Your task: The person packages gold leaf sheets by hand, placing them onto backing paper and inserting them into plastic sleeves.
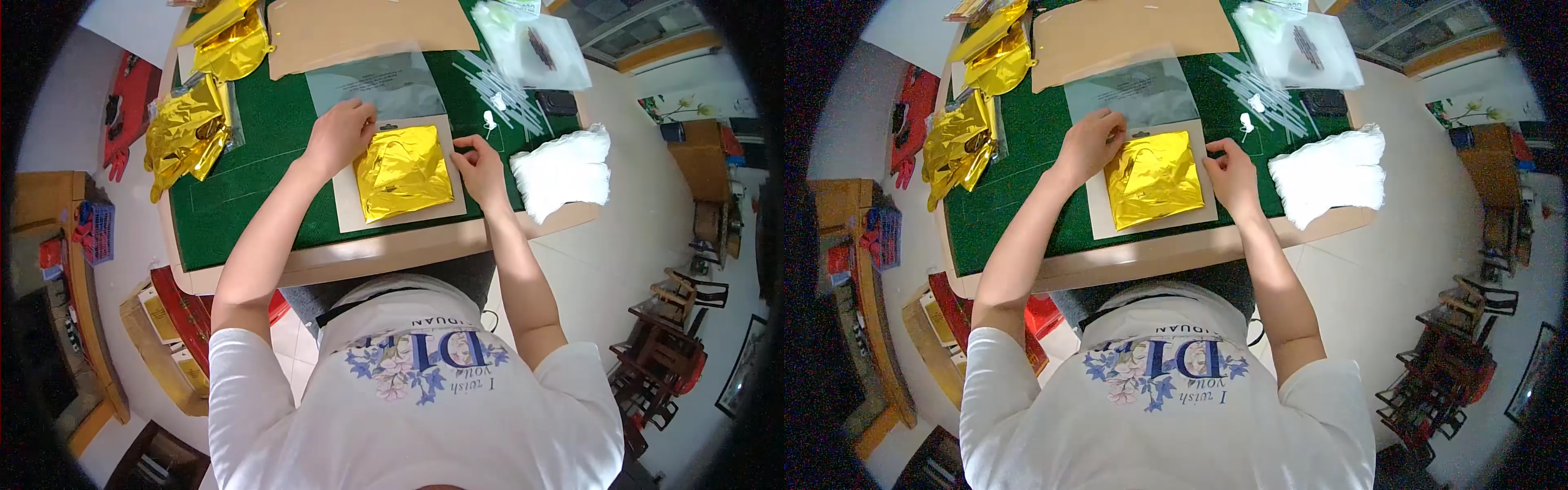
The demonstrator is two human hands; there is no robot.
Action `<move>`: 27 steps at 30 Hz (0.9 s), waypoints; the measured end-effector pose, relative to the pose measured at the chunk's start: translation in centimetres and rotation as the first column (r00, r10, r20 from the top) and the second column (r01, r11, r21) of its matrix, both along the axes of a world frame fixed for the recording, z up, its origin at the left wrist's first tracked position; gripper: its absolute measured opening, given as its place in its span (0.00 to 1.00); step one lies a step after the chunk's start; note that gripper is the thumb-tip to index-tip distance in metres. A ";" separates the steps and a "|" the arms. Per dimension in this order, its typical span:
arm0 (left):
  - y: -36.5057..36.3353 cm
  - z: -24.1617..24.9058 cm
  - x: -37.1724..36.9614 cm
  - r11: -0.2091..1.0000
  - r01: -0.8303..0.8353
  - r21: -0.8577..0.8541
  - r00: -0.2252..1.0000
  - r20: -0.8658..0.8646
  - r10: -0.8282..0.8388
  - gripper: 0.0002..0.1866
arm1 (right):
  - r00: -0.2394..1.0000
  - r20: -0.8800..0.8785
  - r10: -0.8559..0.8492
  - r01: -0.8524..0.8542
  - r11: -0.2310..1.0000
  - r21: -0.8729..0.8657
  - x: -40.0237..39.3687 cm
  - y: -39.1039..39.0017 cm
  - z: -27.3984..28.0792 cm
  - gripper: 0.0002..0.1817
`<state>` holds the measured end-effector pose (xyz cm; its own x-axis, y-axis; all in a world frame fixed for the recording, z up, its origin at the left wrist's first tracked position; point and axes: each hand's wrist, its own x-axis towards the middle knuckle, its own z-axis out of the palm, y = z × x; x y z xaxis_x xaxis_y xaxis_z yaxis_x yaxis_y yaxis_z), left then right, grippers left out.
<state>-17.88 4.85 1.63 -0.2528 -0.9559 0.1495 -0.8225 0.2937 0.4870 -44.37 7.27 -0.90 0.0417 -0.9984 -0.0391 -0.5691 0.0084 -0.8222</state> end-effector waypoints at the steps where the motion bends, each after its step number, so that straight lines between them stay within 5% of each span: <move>1: 0.0 0.0 0.0 1.000 0.001 0.000 1.000 0.001 -0.001 0.04 | 1.000 0.001 -0.001 0.001 1.000 0.000 0.1 0.0 0.2 0.10; 13: 0.8 0.0 0.3 0.996 0.068 -0.059 0.998 0.024 -0.066 0.03 | 0.999 -0.029 -0.045 0.044 0.998 -0.038 1.5 -0.8 -0.2 0.10; 16: 2.2 0.2 -1.0 0.955 0.077 -0.286 0.997 0.039 -0.069 0.06 | 0.998 -0.007 -0.070 0.070 0.997 -0.038 2.1 -0.1 1.0 0.10; 19: 5.0 -0.1 -3.7 0.968 0.102 -0.229 0.995 0.033 -0.097 0.13 | 0.993 -0.111 -0.030 0.008 0.981 -0.194 2.4 0.2 1.3 0.12; 21: 6.3 -0.8 -5.0 0.959 0.144 -0.243 0.983 0.148 -0.110 0.22 | 0.963 -0.268 0.038 -0.163 0.872 -0.462 2.5 0.1 1.3 0.15; 27: 6.8 -2.4 -4.8 0.960 0.208 -0.189 0.960 0.230 -0.163 0.27 | 0.875 -0.464 0.137 -0.303 0.902 -0.306 3.3 -0.3 1.1 0.17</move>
<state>-22.67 11.66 -0.76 -0.4698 -0.8420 0.2652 -0.8206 0.5273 0.2204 -41.06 6.99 0.25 0.3246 -0.9112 0.2538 -0.8107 -0.4062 -0.4216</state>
